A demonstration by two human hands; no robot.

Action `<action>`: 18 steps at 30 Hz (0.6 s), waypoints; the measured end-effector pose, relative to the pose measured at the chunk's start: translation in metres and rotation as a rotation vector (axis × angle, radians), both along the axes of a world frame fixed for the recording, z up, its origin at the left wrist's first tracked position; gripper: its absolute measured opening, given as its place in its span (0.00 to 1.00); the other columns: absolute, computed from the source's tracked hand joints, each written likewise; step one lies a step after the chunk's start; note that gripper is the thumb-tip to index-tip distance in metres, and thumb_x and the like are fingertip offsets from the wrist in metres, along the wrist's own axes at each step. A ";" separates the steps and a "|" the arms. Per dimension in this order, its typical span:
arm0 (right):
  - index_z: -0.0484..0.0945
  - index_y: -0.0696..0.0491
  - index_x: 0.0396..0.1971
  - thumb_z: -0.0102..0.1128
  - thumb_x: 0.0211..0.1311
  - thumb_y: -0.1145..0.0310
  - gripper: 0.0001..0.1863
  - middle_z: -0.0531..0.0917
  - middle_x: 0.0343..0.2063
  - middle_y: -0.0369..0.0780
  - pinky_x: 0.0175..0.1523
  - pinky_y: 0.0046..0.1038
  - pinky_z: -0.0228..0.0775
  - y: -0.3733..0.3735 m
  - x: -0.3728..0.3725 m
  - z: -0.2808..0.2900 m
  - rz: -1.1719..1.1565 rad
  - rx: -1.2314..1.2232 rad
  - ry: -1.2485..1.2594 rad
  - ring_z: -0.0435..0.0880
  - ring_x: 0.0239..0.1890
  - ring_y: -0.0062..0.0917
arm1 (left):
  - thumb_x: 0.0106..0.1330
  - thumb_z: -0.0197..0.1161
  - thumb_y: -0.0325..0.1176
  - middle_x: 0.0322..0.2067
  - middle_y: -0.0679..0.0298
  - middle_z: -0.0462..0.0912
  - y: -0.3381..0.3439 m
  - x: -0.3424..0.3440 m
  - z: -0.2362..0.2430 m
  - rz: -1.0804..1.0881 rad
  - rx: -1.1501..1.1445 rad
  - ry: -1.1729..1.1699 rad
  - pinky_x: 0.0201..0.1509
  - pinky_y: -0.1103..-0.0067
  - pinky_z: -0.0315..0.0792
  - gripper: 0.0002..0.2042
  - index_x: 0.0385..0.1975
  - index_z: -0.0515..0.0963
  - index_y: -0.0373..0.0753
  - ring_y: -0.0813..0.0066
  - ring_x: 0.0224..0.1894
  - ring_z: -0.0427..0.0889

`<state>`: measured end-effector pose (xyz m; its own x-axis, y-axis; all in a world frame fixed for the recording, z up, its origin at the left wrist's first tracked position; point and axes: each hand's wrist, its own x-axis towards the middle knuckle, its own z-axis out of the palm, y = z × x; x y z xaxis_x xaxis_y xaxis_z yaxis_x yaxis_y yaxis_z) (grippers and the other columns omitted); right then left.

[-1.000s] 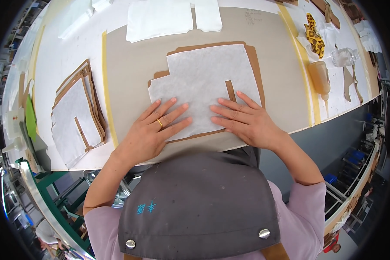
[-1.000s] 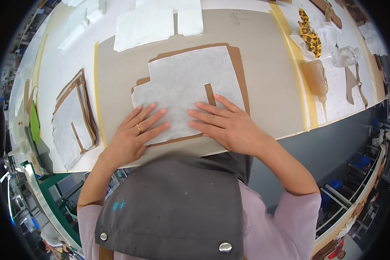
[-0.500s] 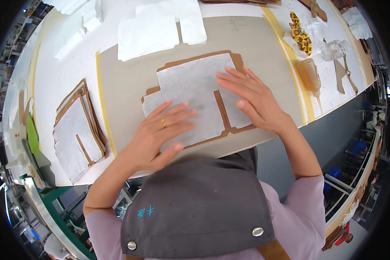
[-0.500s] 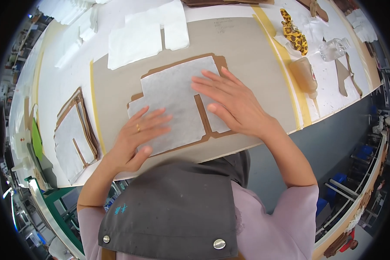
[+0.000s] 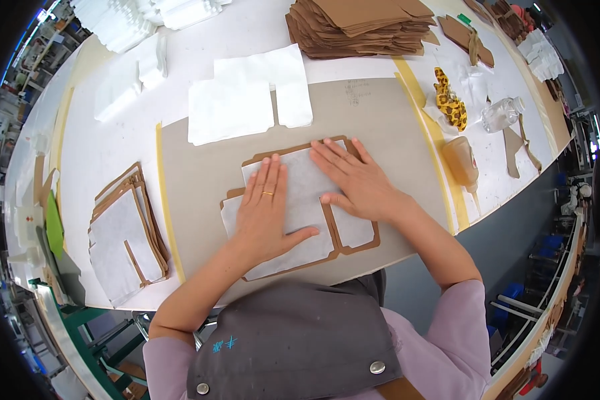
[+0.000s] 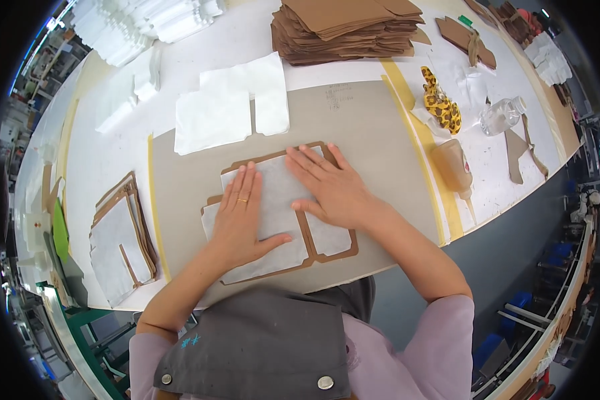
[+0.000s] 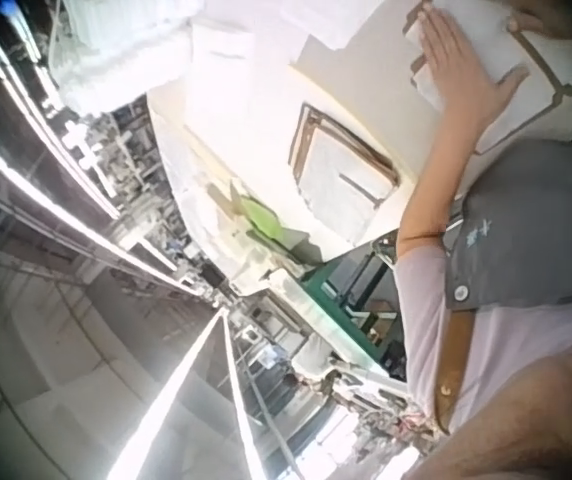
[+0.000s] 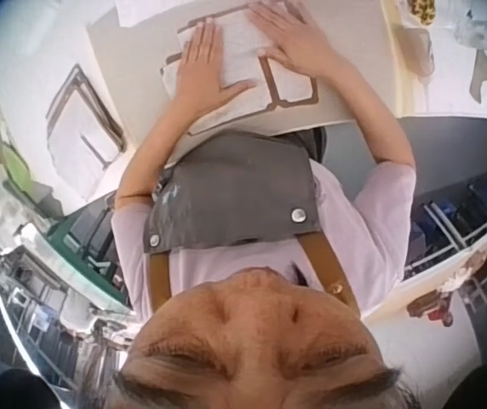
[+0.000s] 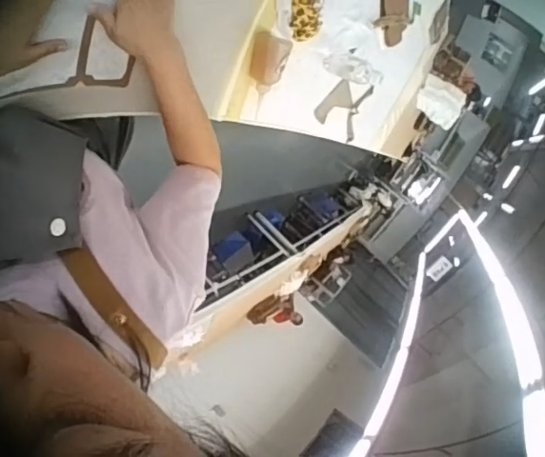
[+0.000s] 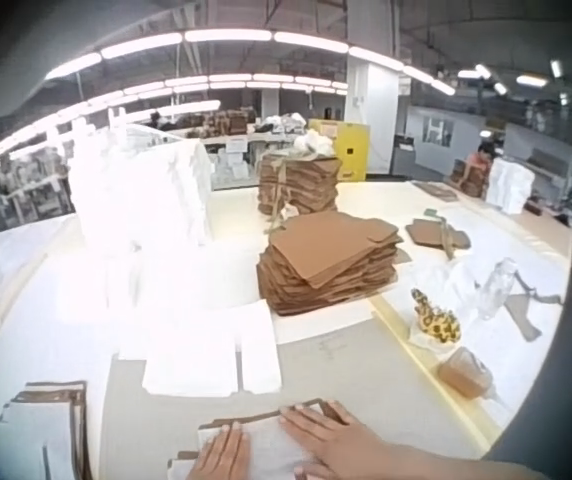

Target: Applying glue to leather cutouts and attaching white fabric backing material.

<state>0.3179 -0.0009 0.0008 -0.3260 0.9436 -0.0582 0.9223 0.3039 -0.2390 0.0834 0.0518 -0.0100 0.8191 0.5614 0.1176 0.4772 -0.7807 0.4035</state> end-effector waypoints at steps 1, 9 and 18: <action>0.49 0.53 0.70 0.46 0.66 0.45 0.40 0.52 0.71 0.39 0.74 0.47 0.30 0.007 0.006 -0.005 0.000 0.004 -0.003 0.46 0.74 0.30 | 0.54 0.62 0.63 0.68 0.38 0.46 -0.001 -0.007 0.000 0.071 0.006 0.016 0.72 0.57 0.41 0.54 0.66 0.48 0.22 0.45 0.72 0.43; 0.76 0.51 0.49 0.63 0.55 0.69 0.20 0.77 0.46 0.39 0.56 0.36 0.64 0.050 0.010 0.004 -0.201 0.192 0.197 0.74 0.49 0.34 | 0.54 0.64 0.61 0.69 0.36 0.39 -0.049 -0.072 0.018 0.240 -0.105 0.233 0.72 0.53 0.38 0.55 0.68 0.43 0.26 0.41 0.73 0.37; 0.74 0.53 0.29 0.61 0.54 0.76 0.05 0.76 0.30 0.37 0.46 0.31 0.67 0.067 0.013 0.014 -0.213 0.000 0.283 0.73 0.39 0.31 | 0.55 0.69 0.52 0.69 0.37 0.39 -0.038 -0.076 0.018 0.346 -0.165 -0.050 0.71 0.53 0.38 0.51 0.69 0.44 0.30 0.41 0.72 0.37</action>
<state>0.3313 0.0659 0.0150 -0.1249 0.9921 0.0067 0.8620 0.1119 -0.4943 0.0077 0.0142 0.0081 0.5735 0.8183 0.0377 0.6777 -0.4998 0.5394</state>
